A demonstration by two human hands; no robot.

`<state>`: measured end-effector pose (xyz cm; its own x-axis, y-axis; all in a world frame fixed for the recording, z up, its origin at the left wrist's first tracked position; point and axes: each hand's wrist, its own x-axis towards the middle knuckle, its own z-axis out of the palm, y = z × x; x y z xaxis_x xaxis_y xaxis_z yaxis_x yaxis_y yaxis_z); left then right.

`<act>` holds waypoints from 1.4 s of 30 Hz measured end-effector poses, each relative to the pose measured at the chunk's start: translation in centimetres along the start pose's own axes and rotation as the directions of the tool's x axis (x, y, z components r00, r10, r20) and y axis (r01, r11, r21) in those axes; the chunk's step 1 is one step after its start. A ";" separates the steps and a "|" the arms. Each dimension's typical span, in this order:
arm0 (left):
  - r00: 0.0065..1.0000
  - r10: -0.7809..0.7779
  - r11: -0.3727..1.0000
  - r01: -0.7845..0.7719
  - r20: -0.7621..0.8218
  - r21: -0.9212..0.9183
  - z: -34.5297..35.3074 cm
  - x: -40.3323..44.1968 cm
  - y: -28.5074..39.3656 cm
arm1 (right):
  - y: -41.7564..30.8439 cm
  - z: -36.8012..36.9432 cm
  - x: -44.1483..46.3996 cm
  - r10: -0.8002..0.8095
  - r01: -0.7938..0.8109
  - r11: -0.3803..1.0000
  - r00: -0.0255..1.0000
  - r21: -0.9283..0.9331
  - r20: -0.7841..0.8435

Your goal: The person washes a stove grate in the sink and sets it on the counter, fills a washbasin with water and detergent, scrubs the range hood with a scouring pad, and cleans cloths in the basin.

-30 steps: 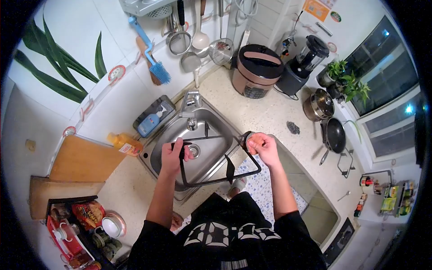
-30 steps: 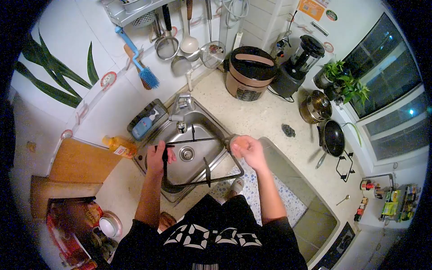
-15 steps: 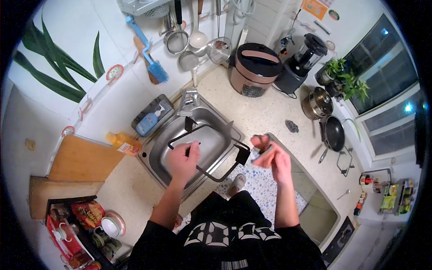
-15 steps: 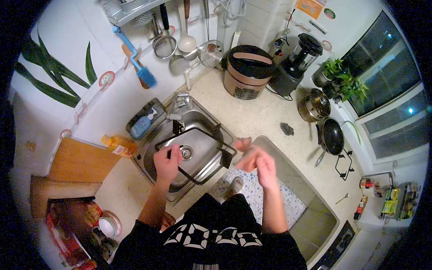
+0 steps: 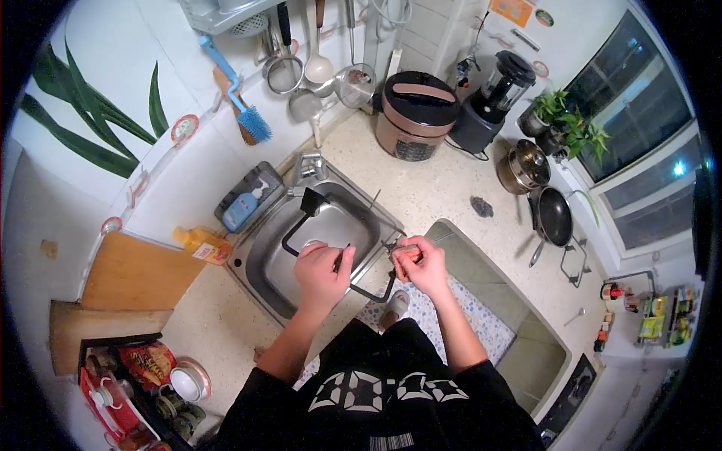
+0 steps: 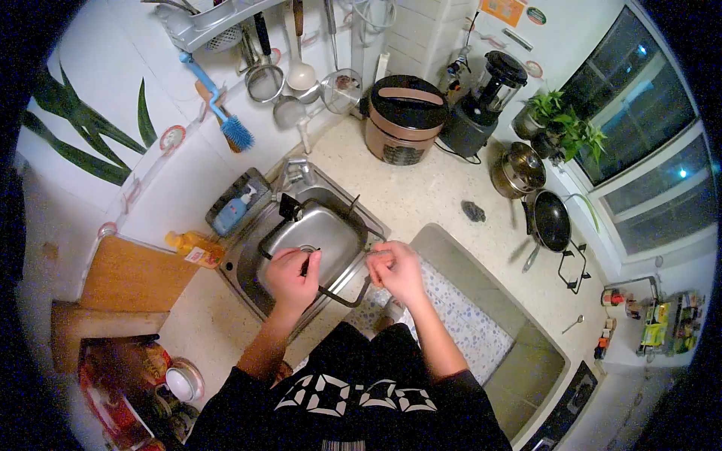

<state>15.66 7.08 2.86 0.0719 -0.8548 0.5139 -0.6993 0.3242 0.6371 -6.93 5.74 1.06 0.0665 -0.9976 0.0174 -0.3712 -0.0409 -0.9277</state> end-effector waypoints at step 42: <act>0.603 -0.428 -0.061 0.724 0.674 -0.687 -0.4 3.5 0.9 | 12.1 -1.4 1.5 0.110 -0.085 0.992 0.950 0.098 -0.292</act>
<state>15.58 4.55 5.52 -0.1364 -0.9268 -0.3499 0.5829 -0.3607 0.7281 -12.57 3.66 -9.62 -0.2479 -0.9685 0.0235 -0.2829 0.0492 -0.9579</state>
